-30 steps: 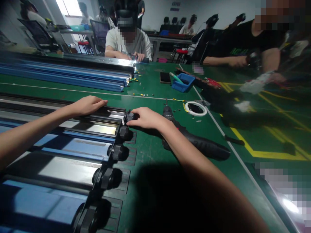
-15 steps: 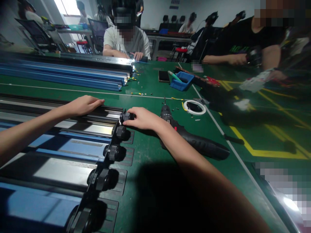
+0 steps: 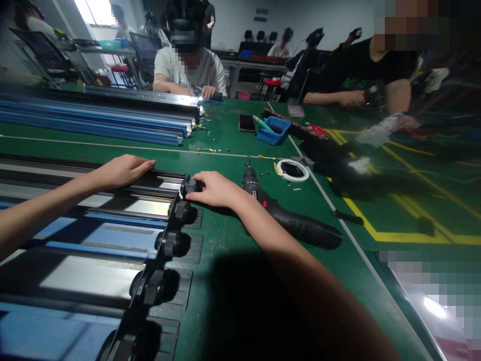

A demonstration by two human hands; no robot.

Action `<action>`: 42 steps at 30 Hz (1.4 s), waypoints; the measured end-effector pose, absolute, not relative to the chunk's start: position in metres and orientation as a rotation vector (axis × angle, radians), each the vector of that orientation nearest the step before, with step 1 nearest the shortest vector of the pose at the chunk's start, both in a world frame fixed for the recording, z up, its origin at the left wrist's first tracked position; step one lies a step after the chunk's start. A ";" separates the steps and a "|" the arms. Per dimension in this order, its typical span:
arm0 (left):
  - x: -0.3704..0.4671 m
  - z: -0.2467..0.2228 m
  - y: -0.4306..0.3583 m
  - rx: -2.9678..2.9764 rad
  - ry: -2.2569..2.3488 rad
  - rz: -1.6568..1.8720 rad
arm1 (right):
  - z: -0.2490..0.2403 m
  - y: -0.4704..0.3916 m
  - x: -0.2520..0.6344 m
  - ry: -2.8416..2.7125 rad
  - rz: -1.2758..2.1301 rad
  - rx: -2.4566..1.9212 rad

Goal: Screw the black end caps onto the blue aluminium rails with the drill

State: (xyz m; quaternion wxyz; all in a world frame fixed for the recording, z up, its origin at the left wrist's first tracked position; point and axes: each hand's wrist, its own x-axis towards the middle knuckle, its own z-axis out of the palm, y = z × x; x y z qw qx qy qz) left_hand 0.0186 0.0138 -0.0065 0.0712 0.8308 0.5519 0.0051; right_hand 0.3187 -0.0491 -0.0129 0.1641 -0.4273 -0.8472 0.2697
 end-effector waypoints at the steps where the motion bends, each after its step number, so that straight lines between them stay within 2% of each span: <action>1: 0.019 -0.006 0.013 2.499 1.662 0.011 | -0.013 -0.049 0.318 -2.413 0.767 -1.220; 42: 0.025 0.002 0.000 2.553 1.606 0.204 | -0.018 -0.044 0.320 -2.377 0.870 -1.247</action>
